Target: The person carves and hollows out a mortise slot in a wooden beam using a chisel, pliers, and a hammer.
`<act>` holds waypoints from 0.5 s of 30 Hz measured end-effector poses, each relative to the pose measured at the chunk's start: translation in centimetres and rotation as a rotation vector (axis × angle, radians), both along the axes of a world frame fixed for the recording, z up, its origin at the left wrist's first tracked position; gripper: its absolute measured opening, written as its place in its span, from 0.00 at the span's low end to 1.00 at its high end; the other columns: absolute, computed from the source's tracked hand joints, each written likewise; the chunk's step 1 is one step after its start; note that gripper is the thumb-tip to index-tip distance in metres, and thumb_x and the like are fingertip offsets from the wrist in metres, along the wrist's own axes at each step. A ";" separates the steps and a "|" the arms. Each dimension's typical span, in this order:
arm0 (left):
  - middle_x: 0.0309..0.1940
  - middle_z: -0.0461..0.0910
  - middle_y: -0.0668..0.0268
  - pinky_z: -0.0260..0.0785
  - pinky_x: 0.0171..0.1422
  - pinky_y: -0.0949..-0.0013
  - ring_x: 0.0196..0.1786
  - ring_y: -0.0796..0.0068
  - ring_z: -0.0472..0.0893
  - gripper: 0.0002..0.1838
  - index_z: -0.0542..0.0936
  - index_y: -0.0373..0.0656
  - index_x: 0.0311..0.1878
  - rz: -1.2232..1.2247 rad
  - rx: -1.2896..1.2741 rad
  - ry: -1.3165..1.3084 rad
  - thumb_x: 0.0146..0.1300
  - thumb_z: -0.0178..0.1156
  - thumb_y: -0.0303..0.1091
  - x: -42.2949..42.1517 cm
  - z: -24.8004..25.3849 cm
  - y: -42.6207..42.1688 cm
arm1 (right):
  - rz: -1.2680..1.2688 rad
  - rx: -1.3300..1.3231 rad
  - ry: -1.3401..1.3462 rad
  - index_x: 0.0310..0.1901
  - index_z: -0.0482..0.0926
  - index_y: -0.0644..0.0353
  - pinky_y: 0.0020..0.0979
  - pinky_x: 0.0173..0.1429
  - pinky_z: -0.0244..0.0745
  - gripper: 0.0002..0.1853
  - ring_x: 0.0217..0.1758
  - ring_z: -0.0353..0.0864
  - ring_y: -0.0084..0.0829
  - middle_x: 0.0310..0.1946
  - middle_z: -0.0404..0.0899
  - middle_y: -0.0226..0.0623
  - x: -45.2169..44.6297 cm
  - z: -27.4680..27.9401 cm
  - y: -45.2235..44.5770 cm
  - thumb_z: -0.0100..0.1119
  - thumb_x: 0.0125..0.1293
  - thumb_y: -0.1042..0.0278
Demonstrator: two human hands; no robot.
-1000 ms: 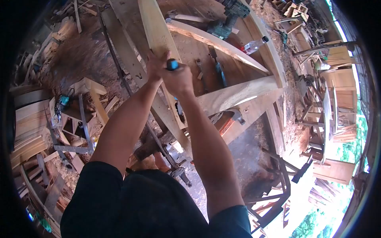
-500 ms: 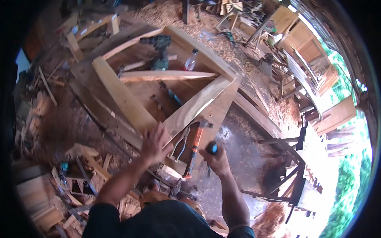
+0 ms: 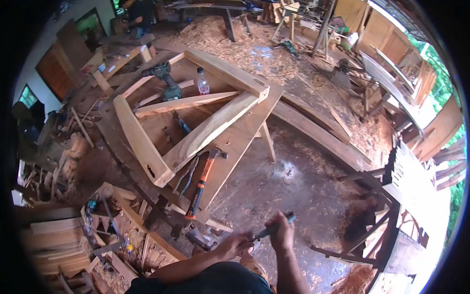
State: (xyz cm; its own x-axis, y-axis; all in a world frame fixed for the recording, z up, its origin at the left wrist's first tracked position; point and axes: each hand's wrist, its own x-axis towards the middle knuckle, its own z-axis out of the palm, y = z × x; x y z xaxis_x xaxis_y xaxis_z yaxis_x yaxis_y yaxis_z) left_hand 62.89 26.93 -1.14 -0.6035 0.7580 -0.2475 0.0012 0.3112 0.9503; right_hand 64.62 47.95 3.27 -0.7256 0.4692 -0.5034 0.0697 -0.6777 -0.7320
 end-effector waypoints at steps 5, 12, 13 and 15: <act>0.29 0.82 0.50 0.70 0.39 0.51 0.32 0.50 0.83 0.18 0.84 0.43 0.49 -0.070 -0.105 0.048 0.76 0.57 0.49 1.7 0.8 3.6 | 0.128 -0.004 -0.149 0.39 0.79 0.59 0.39 0.42 0.82 0.10 0.33 0.84 0.35 0.30 0.82 0.38 4.9 0.5 7.3 0.61 0.73 0.61; 0.42 0.85 0.49 0.75 0.48 0.45 0.45 0.46 0.86 0.15 0.79 0.48 0.57 -0.353 -0.307 0.228 0.74 0.56 0.44 2.0 0.2 5.8 | 0.119 -0.029 -0.233 0.44 0.80 0.67 0.36 0.45 0.86 0.09 0.39 0.87 0.36 0.36 0.84 0.43 10.2 -3.3 9.1 0.62 0.71 0.68; 0.39 0.85 0.48 0.75 0.49 0.45 0.44 0.45 0.86 0.16 0.78 0.48 0.57 -0.340 -0.317 0.208 0.73 0.57 0.44 2.0 0.4 6.5 | 0.237 -0.020 -0.145 0.48 0.78 0.67 0.38 0.47 0.86 0.11 0.43 0.87 0.38 0.40 0.85 0.45 10.3 -4.2 9.0 0.63 0.71 0.68; 0.33 0.84 0.46 0.74 0.51 0.44 0.41 0.43 0.86 0.17 0.78 0.48 0.58 -0.312 -0.337 0.164 0.72 0.59 0.44 1.5 1.7 7.7 | 0.249 -0.004 -0.096 0.62 0.68 0.66 0.42 0.54 0.85 0.26 0.49 0.87 0.41 0.44 0.85 0.47 9.7 -2.7 8.3 0.67 0.69 0.65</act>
State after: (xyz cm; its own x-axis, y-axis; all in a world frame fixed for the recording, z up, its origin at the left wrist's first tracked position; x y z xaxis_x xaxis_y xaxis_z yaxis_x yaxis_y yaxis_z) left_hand 64.38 34.60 0.58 -0.4121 0.8027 -0.4312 0.2844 0.5629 0.7761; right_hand 74.31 56.21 0.62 -0.7669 0.2802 -0.5774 0.3036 -0.6342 -0.7110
